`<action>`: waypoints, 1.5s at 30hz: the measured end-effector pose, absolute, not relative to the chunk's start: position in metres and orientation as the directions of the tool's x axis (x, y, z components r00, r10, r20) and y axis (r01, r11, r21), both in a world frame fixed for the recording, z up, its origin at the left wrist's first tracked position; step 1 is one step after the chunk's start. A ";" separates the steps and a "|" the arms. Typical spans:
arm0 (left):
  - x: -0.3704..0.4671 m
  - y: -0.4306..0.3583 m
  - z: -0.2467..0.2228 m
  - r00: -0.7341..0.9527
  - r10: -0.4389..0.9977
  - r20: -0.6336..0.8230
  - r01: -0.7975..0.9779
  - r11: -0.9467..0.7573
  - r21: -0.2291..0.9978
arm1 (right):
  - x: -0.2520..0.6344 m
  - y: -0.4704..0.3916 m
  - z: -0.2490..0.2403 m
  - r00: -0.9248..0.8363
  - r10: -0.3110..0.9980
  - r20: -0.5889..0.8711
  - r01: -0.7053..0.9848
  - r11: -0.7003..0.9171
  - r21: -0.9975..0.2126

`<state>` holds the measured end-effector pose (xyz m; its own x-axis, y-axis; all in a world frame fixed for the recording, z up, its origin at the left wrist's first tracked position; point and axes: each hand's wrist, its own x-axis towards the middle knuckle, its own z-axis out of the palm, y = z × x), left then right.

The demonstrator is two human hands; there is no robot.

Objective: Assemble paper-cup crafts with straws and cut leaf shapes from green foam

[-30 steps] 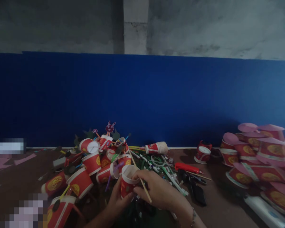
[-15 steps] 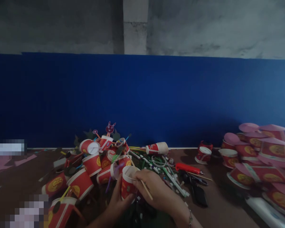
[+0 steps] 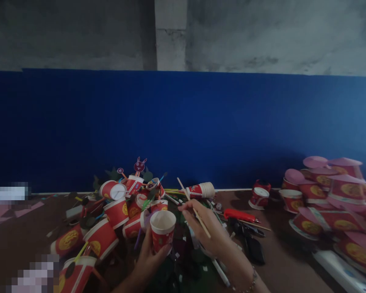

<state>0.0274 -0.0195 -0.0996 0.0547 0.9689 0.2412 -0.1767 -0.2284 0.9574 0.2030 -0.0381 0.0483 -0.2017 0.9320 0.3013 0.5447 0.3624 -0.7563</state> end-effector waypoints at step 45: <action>0.031 -0.023 -0.089 0.048 0.976 0.213 -0.333 -0.185 0.924 | 0.170 -0.055 0.053 -0.463 0.711 -0.529 0.625 -0.161 -0.764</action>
